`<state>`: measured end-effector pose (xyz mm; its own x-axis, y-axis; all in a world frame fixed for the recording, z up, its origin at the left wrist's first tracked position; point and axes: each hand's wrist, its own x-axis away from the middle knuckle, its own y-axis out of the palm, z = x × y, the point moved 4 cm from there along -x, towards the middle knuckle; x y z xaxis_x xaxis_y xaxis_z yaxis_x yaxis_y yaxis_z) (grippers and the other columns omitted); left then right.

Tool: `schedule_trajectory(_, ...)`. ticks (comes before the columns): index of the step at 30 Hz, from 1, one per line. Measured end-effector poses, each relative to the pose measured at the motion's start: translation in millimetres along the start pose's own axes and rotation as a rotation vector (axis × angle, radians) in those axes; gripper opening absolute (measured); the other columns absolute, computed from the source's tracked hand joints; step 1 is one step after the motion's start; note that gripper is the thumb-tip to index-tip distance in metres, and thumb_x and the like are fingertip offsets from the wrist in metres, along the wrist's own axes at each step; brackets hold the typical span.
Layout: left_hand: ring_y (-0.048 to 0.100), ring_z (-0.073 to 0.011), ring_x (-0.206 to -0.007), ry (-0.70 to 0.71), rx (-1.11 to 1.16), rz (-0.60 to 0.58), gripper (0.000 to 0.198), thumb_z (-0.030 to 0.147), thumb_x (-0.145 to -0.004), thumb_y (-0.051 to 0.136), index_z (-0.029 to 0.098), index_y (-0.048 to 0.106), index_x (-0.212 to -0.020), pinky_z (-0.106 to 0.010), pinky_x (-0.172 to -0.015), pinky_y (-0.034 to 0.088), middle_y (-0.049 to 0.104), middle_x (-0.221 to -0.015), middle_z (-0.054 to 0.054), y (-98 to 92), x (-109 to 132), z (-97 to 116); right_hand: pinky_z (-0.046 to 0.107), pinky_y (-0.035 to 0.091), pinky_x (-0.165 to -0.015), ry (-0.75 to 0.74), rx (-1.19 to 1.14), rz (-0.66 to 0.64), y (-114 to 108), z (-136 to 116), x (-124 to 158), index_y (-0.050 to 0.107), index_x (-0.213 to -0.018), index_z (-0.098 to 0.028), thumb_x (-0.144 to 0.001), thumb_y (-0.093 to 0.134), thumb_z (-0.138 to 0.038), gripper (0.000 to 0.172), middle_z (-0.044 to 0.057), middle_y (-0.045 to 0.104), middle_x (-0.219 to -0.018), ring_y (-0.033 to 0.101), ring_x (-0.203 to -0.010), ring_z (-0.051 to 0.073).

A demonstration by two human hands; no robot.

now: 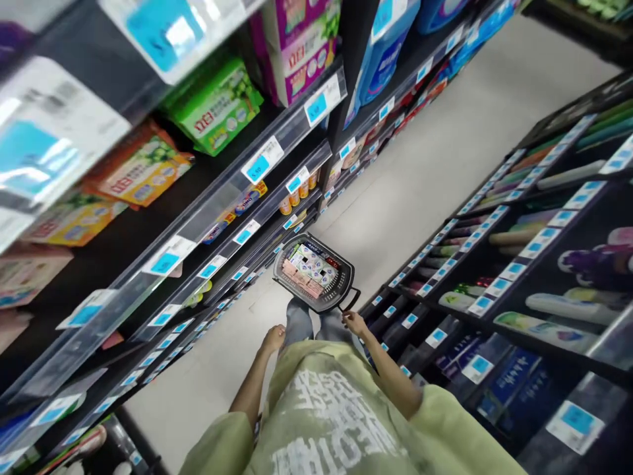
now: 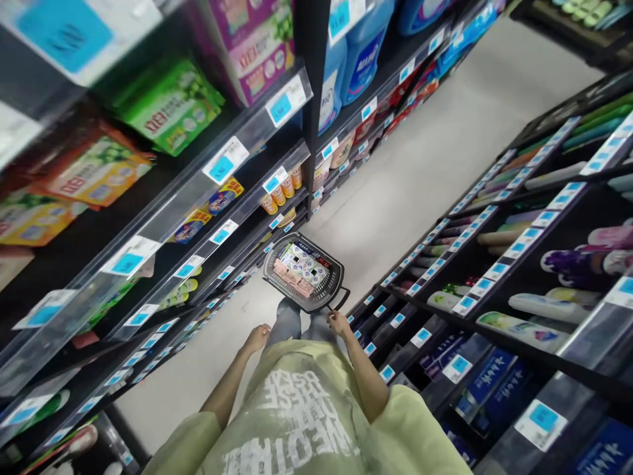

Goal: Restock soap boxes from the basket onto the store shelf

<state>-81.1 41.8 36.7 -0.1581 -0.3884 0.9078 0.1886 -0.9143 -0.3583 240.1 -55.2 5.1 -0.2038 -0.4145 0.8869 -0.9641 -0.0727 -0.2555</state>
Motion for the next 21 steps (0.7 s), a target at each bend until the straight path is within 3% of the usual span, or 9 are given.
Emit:
schedule_trajectory(4,0.067,-0.0213,-0.101,-0.036,-0.084,-0.055,0.022,0.033,-0.098,0.059,0.016,0.067,-0.109,-0.041,-0.094,0.054,0.07,-0.107,-0.006,-27.5,-26.5,-18.3,0.028,0.049,-0.071,0.034,-0.116,0.031,13.3,-0.9,-17.8,0.067,-0.106,-0.01,-0.089,0.048,-0.019,0.026,0.012,0.075,-0.086,0.069,-0.072,0.02)
schedule_trajectory(8,0.067,-0.0194,-0.104,-0.018,-0.159,-0.05,0.02,0.02,-0.096,0.057,0.014,0.066,-0.113,-0.037,-0.1,0.05,0.069,-0.113,-0.009,-60.8,-68.4,-5.0,0.029,0.051,-0.076,0.036,-0.224,0.054,27.3,-3.4,-33.7,0.064,-0.11,-0.011,-0.091,0.045,-0.022,0.029,0.015,0.076,-0.098,0.072,-0.083,0.023)
schedule_trajectory(11,0.063,-0.0196,-0.116,0.03,-0.199,0.008,0.029,0.018,-0.094,0.055,0.016,0.063,-0.122,-0.031,-0.106,0.044,0.061,-0.131,-0.013,-86.0,-108.9,25.7,0.033,0.052,-0.088,0.041,-0.268,0.09,36.6,3.1,-42.0,0.066,-0.104,-0.017,-0.089,0.049,-0.022,0.024,0.013,0.076,-0.099,0.072,-0.094,0.026)
schedule_trajectory(15,0.056,-0.025,-0.129,0.091,-0.229,0.093,0.043,0.027,-0.093,0.057,0.016,0.054,-0.135,-0.033,-0.109,0.042,0.055,-0.14,-0.015,-110.8,-174.7,84.1,0.039,0.05,-0.1,0.115,-0.254,0.21,47.0,31.1,-45.7,0.069,-0.097,-0.02,-0.085,0.053,-0.034,0.024,0.014,0.075,-0.108,0.069,-0.108,0.03)
schedule_trajectory(18,0.048,-0.0302,-0.137,0.105,-0.244,0.15,0.06,0.035,-0.092,0.059,0.012,0.043,-0.145,-0.038,-0.112,0.039,0.05,-0.146,-0.019,-114.5,-238.3,126.6,0.047,0.045,-0.11,0.218,-0.244,0.236,64.0,65.5,-45.0,0.069,-0.105,-0.015,-0.082,0.049,-0.052,0.048,0.02,0.072,-0.12,0.064,-0.12,0.036)
schedule_trajectory(21,0.041,-0.0358,-0.143,0.081,-0.257,0.2,0.081,0.044,-0.088,0.063,0.007,0.03,-0.152,-0.042,-0.114,0.038,0.04,-0.153,-0.025,-100.6,-316.0,154.9,0.052,0.039,-0.115,0.354,-0.222,0.239,93.2,111.8,-42.7,0.066,-0.118,-0.006,-0.08,0.035,-0.071,0.08,0.027,0.066,-0.131,0.058,-0.128,0.041)
